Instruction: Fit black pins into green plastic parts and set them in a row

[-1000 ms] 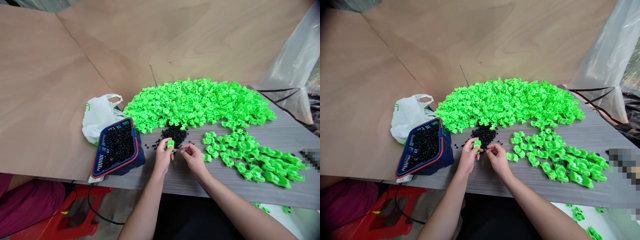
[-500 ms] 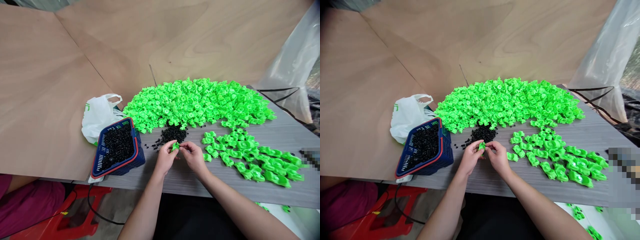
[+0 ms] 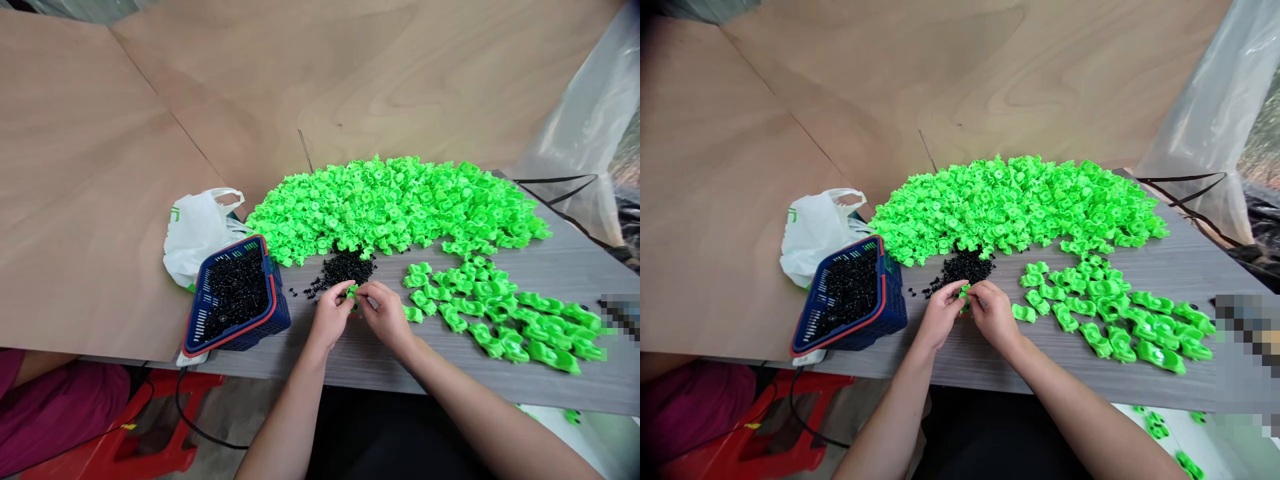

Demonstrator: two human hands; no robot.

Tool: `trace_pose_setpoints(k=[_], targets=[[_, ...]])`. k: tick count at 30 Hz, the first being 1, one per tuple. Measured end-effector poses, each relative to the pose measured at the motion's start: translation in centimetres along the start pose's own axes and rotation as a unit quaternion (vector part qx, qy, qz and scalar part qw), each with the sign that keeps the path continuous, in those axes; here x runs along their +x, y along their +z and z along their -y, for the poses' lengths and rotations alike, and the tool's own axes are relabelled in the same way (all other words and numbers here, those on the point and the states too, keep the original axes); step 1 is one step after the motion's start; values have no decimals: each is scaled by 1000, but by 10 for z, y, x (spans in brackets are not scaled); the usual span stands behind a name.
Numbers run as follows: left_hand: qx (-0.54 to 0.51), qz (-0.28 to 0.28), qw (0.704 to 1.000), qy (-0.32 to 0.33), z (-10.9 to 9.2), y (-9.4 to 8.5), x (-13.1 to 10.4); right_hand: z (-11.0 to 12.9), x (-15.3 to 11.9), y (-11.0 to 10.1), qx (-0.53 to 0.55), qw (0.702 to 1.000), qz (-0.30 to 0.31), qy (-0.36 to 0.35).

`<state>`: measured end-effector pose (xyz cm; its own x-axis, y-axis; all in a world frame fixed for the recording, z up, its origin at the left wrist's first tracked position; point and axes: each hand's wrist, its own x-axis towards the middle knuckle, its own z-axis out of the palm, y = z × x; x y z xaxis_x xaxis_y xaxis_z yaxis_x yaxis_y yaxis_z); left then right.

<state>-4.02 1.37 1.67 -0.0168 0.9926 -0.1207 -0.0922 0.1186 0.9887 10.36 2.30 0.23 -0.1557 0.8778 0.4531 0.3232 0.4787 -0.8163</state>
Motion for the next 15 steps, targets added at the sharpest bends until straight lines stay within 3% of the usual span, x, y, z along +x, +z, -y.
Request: trace_pose_setpoints(k=[9,15], targets=[[-2,1,1000,-11,-3,-1,-1,1,-1,-2,-54,998,41,-11],[57,-35,998,9,1,-2,3,3,-1,-2,-63,997,45,-26]])
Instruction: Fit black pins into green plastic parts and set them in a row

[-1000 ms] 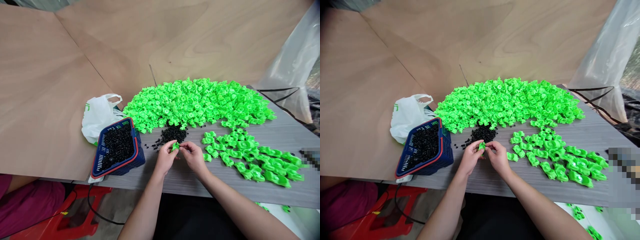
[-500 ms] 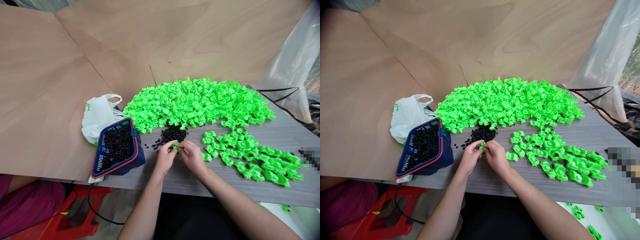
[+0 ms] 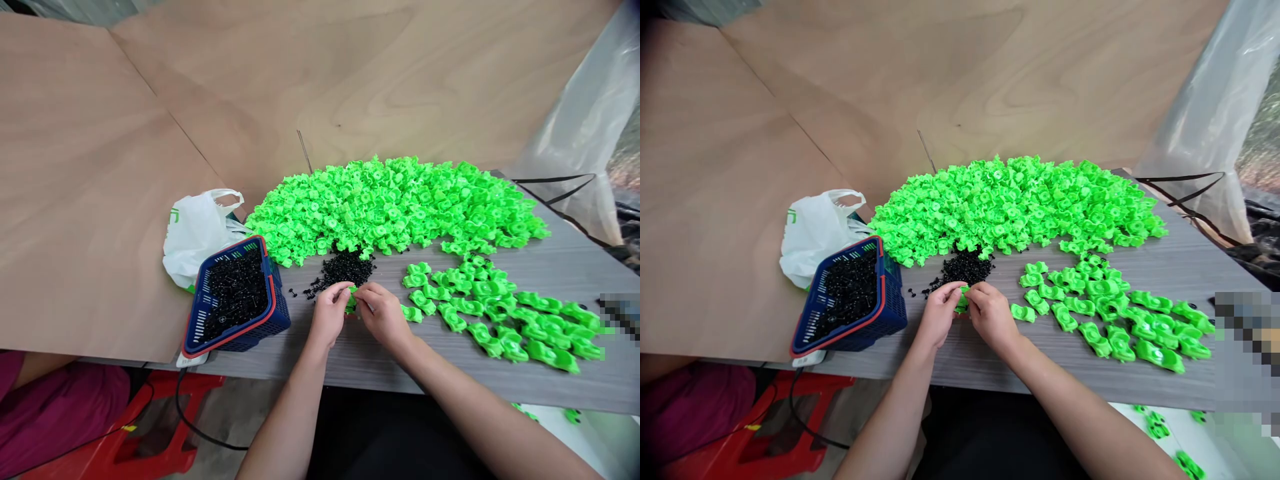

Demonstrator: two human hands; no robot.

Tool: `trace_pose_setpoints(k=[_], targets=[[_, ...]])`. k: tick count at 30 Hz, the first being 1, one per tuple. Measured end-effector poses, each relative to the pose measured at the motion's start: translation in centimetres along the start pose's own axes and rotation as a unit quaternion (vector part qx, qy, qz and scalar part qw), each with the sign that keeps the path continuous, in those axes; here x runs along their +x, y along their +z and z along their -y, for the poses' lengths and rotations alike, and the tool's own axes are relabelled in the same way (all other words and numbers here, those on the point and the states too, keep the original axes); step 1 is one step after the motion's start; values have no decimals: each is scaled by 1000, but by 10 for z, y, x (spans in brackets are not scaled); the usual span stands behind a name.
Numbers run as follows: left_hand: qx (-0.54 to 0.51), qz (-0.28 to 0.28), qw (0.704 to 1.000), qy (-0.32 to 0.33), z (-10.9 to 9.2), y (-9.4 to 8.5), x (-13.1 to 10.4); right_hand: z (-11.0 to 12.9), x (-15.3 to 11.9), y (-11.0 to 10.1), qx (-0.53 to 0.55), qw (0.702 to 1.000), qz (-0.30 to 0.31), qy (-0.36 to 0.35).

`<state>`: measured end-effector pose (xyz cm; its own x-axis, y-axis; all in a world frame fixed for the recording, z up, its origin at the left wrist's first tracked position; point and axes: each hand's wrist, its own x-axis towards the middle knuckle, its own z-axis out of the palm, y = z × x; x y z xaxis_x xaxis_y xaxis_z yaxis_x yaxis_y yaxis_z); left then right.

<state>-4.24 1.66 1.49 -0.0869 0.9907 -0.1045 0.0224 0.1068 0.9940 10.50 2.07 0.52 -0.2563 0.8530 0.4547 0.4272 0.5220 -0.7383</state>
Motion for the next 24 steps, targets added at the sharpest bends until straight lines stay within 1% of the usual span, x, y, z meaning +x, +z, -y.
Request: trace_pose_setpoints(k=[4,8,10,13,15,17,19,21,24], targets=[[23,-15,1000,4,3,2,2,-1,-2,4,3,1000,-14,-9],[14,-26,999,13,3,5,2,-1,-4,7,20,998,-62,-19],[4,-31,999,19,2,6,1,-1,-4,8,34,995,-94,4],[-14,-34,999,25,0,6,1,-6,-3,9,94,985,-124,71],[-27,-30,999,25,0,6,1,-10,-1,10,173,970,-113,125],[-35,-26,999,27,0,6,1,-14,2,11,255,947,-91,172],[-35,-24,999,30,1,6,1,-16,5,11,298,932,-71,194],[-32,-23,999,33,1,7,0,-17,5,11,293,936,-62,187],[-30,-19,999,36,0,9,-2,-15,4,10,245,955,-64,156]])
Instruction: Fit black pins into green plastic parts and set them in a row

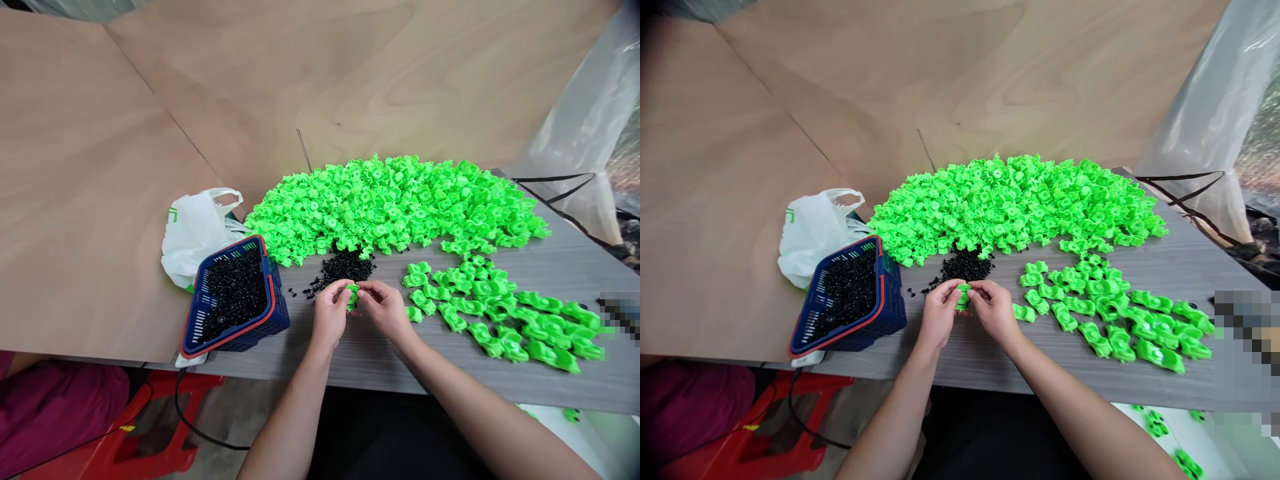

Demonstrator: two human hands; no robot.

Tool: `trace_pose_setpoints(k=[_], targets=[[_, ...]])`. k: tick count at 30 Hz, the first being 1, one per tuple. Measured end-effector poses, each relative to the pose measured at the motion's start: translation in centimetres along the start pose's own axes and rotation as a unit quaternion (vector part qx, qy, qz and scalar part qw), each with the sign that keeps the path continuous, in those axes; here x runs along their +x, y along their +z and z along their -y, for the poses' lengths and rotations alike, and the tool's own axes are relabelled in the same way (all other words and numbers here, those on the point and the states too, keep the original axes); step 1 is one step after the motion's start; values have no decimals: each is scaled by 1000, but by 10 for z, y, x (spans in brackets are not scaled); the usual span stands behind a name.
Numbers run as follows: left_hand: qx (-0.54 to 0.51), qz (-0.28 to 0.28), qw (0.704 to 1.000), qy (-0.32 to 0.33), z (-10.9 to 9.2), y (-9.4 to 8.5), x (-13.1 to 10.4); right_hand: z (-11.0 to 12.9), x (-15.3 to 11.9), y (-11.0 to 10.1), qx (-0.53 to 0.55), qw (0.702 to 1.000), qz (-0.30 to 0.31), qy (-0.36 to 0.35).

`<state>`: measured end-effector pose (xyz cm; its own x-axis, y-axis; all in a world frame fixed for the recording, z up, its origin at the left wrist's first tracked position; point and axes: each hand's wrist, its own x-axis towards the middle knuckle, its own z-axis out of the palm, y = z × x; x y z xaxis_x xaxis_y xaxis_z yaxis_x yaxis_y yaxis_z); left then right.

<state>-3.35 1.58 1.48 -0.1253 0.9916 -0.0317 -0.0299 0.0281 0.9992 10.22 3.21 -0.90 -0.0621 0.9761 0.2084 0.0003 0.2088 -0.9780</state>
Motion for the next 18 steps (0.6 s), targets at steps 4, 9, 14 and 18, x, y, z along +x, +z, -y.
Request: trace_pose_setpoints(k=[4,9,14,18], targets=[[2,6,1000,-2,-3,1,-2,2,-2,0,-37,999,-10,-18],[-17,9,1000,-24,-4,3,-3,1,0,0,0,1000,13,-4],[-85,28,995,-42,-5,5,-6,3,2,-4,-6,999,33,-7],[-118,57,990,-56,-8,8,-9,9,-3,-4,-2,999,49,-1]])
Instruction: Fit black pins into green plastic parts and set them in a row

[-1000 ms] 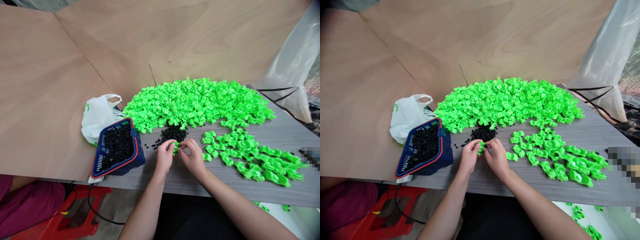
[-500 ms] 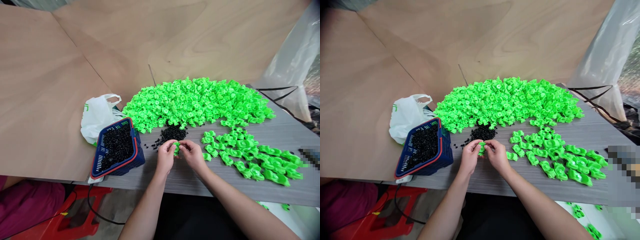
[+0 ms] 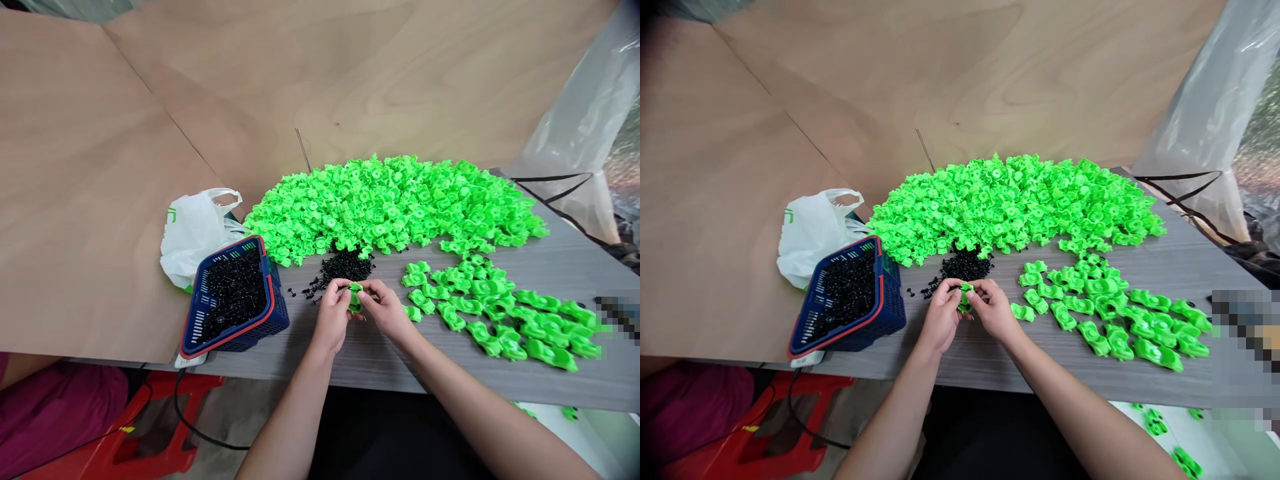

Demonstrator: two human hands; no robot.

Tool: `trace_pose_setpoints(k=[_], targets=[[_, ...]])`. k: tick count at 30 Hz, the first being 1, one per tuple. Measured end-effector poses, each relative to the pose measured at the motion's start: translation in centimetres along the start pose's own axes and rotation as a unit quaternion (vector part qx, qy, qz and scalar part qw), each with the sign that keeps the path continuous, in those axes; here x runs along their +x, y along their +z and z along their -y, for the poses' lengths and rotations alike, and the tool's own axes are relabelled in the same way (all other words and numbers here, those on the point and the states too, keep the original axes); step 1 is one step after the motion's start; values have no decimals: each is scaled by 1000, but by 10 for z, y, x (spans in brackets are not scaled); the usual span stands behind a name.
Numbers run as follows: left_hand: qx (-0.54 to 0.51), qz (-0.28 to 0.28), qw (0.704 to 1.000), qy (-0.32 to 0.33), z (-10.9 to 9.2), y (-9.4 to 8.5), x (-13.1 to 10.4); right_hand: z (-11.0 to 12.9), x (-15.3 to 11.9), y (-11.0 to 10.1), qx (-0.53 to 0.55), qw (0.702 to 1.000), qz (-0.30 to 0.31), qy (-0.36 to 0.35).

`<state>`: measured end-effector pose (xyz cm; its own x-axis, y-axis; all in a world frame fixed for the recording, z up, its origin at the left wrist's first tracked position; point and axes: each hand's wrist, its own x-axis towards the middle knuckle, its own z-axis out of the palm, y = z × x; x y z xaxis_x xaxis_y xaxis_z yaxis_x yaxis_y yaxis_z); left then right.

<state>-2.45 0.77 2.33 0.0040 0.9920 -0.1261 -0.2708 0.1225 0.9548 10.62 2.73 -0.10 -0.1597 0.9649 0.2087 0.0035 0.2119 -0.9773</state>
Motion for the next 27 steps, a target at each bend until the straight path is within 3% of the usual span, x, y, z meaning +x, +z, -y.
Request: trace_pose_setpoints(k=[4,6,8,10,12,15,19,21,23,27], targets=[[-8,25,999,-18,-1,3,-3,8,-9,2,25,1000,8,9],[41,23,999,-15,-1,-2,-1,11,-14,-4,-22,1000,-4,-3],[121,-18,992,11,-1,-13,6,13,-21,-15,-130,991,-5,-22],[193,-91,975,54,-2,-28,16,13,-28,-30,-268,962,26,-53],[252,-148,952,93,-5,-43,29,13,-37,-46,-378,919,69,-91],[367,-211,892,155,-12,-60,48,11,-47,-63,-468,867,115,-126],[513,-305,780,189,-20,-73,73,4,-51,-78,-507,838,135,-147],[561,-322,742,177,-21,-79,86,0,-49,-84,-516,834,130,-146],[590,-321,727,142,-20,-85,98,-3,-47,-89,-522,832,124,-143],[598,-298,739,87,-12,-95,114,-6,-46,-92,-525,833,102,-139]])
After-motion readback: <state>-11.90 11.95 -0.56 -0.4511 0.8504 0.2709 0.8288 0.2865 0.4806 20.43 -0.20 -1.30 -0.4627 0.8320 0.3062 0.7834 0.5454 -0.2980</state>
